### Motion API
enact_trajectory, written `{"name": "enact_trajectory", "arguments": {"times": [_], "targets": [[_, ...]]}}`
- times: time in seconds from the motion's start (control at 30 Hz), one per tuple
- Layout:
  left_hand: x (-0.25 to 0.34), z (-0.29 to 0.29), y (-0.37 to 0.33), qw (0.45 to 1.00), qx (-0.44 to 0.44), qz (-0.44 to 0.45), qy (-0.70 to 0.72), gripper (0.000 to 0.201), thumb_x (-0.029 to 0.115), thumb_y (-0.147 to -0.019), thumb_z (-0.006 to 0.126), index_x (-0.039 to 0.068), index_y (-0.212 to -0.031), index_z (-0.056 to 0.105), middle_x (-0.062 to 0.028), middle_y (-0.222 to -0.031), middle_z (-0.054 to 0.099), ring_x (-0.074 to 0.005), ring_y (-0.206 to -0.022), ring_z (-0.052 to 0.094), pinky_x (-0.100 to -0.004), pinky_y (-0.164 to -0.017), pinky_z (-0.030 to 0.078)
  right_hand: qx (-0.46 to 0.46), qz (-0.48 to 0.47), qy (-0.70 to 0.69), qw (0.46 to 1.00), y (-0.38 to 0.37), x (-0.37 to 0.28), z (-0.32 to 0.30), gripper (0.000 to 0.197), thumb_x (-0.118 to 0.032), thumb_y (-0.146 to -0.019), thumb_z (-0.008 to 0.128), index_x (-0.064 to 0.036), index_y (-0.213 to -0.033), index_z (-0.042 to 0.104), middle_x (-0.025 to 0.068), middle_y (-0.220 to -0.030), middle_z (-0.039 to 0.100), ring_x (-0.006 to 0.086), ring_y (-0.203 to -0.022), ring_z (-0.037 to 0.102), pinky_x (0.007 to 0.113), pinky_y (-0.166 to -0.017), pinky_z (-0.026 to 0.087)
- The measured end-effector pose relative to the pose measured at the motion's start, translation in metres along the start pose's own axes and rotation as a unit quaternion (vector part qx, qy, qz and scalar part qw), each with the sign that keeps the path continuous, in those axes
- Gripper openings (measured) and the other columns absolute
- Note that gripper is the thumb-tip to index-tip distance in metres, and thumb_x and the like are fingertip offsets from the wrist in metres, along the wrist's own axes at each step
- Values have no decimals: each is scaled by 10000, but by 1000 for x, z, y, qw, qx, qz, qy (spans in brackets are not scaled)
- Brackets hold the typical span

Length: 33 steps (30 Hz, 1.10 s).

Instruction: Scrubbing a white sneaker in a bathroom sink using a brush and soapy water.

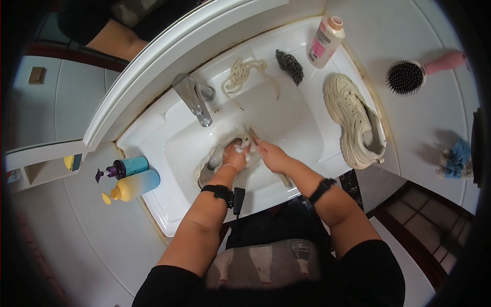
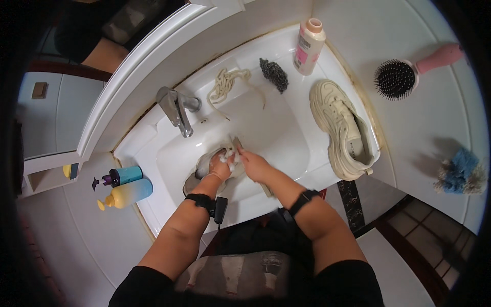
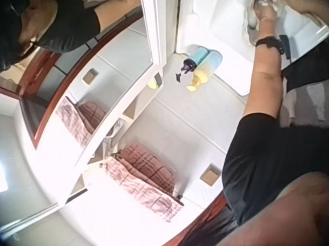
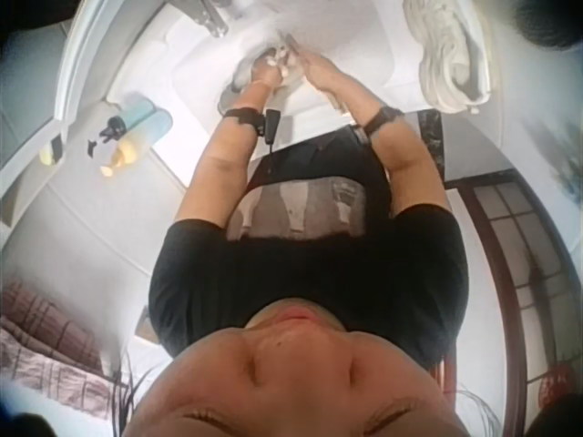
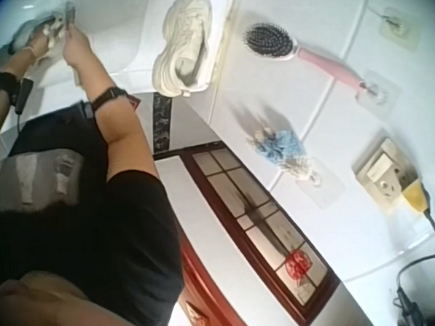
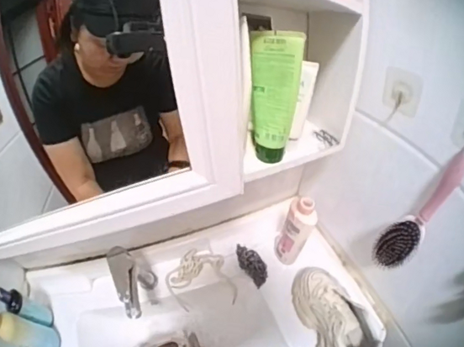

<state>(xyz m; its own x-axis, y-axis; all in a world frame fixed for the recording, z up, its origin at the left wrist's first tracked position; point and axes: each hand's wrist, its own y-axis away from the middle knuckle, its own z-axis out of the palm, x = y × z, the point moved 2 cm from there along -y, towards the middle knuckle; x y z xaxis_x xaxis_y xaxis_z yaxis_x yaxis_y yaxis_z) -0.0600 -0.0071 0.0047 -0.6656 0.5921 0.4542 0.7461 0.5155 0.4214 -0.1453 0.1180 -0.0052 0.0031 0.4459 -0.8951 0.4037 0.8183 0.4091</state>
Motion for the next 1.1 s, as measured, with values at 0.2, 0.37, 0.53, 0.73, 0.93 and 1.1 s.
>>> {"name": "enact_trajectory", "arguments": {"times": [0.2, 0.37, 0.53, 0.73, 0.93, 1.1], "targets": [[-10, 6, -2, 999, -8, -20, 28, 447, 382, -889, 369, 35, -1043, 606, -210, -1058, 598, -373, -1043, 530, -425, -922, 394, -3, 57, 6, 998, 56, -15, 7, 420, -230, -958, 340, -179, -1375, 355, 192, -1028, 611, 190, -444, 534, 308, -480, 488], [-14, 12, -6, 1000, -5, -2, -24, 443, 374, -892, 370, 39, -1075, 594, -208, -1118, 574, -366, -1075, 514, -423, -943, 383, -13, 49, 48, 998, -25, 11, -2, 420, -219, -929, 370, -137, -1340, 387, 247, -957, 609, 355, -766, 621, 407, -702, 496], [0, 0, -5, 999, -22, -6, -23, 449, 379, -896, 365, 53, -1120, 577, -199, -1161, 555, -362, -1105, 495, -418, -964, 368, -42, -9, 215, 976, -75, 10, -2, 408, -210, -927, 367, -121, -1324, 406, 203, -1070, 592, 342, -962, 583, 398, -817, 463], [-1, -3, 0, 998, -40, -30, -31, 499, 428, -897, 364, 41, -1142, 563, -202, -1175, 547, -361, -1119, 486, -416, -971, 362, -60, -64, 198, 976, -9, 16, -15, 410, -214, -946, 341, -104, -1338, 389, 180, -1219, 526, 328, -1072, 531, 371, -913, 417], [-8, 2, 1, 1000, 9, -18, -8, 520, 427, -865, 456, -18, -1113, 560, -265, -1124, 552, -405, -1075, 507, -422, -939, 391, -81, 47, 89, 992, 15, -6, -27, 390, -230, -960, 351, -147, -1334, 420, 171, -1210, 543, 296, -1081, 532, 331, -933, 393], [14, -24, 16, 987, -160, -16, -28, 462, 389, -841, 525, -11, -1067, 574, -249, -1093, 573, -390, -1053, 526, -418, -928, 399, -120, -21, 157, 980, -43, -9, -30, 397, -283, -967, 318, -146, -1319, 443, 173, -1202, 547, 298, -1053, 545, 336, -916, 401]]}}
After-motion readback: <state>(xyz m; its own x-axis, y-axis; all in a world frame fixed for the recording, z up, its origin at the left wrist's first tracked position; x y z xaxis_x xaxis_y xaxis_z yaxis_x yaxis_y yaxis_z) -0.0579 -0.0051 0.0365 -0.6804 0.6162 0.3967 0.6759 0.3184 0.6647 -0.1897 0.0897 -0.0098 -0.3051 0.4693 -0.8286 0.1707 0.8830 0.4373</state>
